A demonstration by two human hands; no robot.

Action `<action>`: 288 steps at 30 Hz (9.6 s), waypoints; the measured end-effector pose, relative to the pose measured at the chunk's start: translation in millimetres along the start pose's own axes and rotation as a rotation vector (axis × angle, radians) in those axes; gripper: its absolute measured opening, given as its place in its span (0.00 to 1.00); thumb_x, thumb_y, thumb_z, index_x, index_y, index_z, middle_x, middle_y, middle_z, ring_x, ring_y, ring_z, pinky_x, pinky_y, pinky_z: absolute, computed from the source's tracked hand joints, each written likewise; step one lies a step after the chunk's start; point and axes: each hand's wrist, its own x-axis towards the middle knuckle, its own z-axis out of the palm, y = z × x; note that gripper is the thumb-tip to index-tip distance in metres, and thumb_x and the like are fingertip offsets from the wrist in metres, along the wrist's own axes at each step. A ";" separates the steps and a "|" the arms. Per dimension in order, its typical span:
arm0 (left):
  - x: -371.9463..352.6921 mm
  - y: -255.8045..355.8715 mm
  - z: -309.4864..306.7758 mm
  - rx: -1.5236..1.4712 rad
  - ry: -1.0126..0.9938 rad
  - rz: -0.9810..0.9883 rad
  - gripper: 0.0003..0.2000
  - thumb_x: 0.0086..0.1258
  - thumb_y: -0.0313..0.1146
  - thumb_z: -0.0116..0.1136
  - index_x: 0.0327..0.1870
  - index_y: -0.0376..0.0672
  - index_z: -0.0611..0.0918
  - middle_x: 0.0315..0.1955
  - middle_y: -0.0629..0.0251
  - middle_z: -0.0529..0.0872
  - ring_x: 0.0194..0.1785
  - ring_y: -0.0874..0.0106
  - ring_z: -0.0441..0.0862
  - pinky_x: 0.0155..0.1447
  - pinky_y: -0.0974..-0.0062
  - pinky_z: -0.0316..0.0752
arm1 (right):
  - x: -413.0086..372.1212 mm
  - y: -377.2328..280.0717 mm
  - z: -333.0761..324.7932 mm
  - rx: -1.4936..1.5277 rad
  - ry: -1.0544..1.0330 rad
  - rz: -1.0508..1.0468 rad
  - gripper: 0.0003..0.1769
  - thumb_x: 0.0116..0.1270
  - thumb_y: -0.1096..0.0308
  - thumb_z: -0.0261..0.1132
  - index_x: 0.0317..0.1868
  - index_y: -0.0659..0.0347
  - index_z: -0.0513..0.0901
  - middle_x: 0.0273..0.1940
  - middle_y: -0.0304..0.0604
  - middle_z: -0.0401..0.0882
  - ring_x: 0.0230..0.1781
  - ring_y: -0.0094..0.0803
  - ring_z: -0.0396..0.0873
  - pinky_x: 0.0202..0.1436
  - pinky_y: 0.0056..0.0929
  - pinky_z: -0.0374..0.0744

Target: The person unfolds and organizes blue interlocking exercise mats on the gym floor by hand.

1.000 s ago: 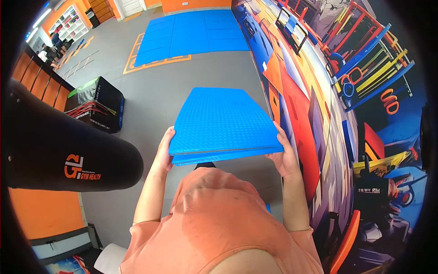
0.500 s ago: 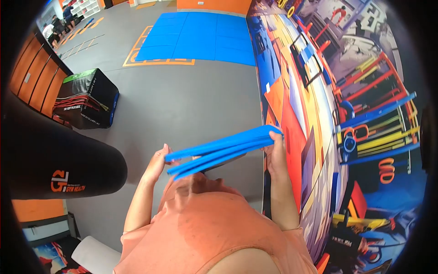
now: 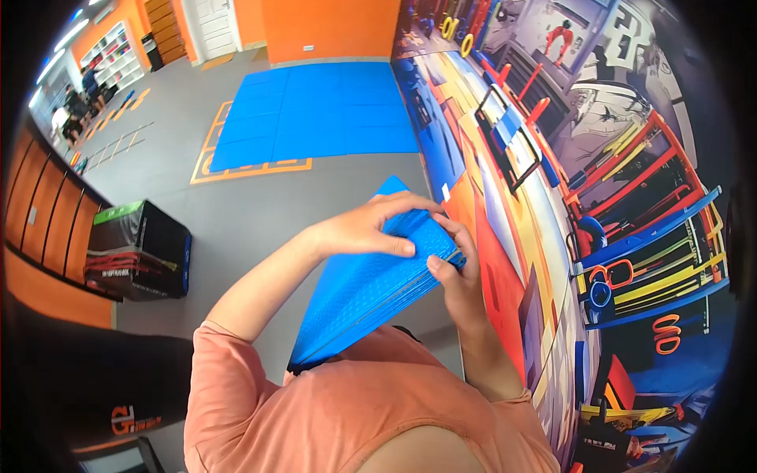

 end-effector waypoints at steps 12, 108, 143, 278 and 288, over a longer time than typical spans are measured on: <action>83.7 -113.0 61.0 -0.122 0.630 0.053 0.41 0.62 0.75 0.62 0.54 0.38 0.80 0.53 0.60 0.76 0.65 0.65 0.71 0.72 0.64 0.62 | 65.2 42.6 -115.8 0.033 -0.061 0.068 0.32 0.73 0.67 0.70 0.72 0.65 0.67 0.61 0.44 0.75 0.62 0.26 0.75 0.65 0.28 0.74; -412.4 22.8 -77.9 0.724 1.817 -1.104 0.20 0.87 0.51 0.41 0.49 0.44 0.80 0.38 0.71 0.83 0.46 0.75 0.79 0.61 0.66 0.68 | 149.9 142.7 -333.8 -0.628 0.548 -0.116 0.19 0.86 0.58 0.51 0.38 0.62 0.77 0.32 0.31 0.67 0.35 0.21 0.64 0.42 0.27 0.69; -413.8 -162.2 -199.6 0.575 1.497 -1.533 0.12 0.77 0.43 0.61 0.45 0.44 0.88 0.21 0.66 0.86 0.22 0.77 0.83 0.29 0.74 0.78 | 324.4 245.5 -212.3 -0.734 0.628 0.121 0.21 0.84 0.57 0.55 0.52 0.70 0.83 0.42 0.38 0.82 0.44 0.26 0.77 0.52 0.30 0.75; -322.0 -464.3 -248.5 -0.210 0.600 -1.710 0.26 0.76 0.45 0.61 0.67 0.35 0.78 0.60 0.51 0.85 0.65 0.61 0.81 0.67 0.65 0.75 | 569.6 635.3 -71.4 -1.113 0.140 1.287 0.34 0.68 0.53 0.62 0.74 0.50 0.72 0.78 0.49 0.61 0.79 0.50 0.58 0.76 0.55 0.63; -324.6 -495.4 -357.7 0.345 0.184 -1.611 0.24 0.72 0.47 0.64 0.63 0.41 0.81 0.63 0.49 0.78 0.66 0.49 0.78 0.67 0.57 0.76 | 535.4 635.8 -15.5 -1.141 -0.189 1.125 0.35 0.68 0.48 0.62 0.74 0.47 0.71 0.76 0.44 0.66 0.79 0.46 0.59 0.76 0.55 0.65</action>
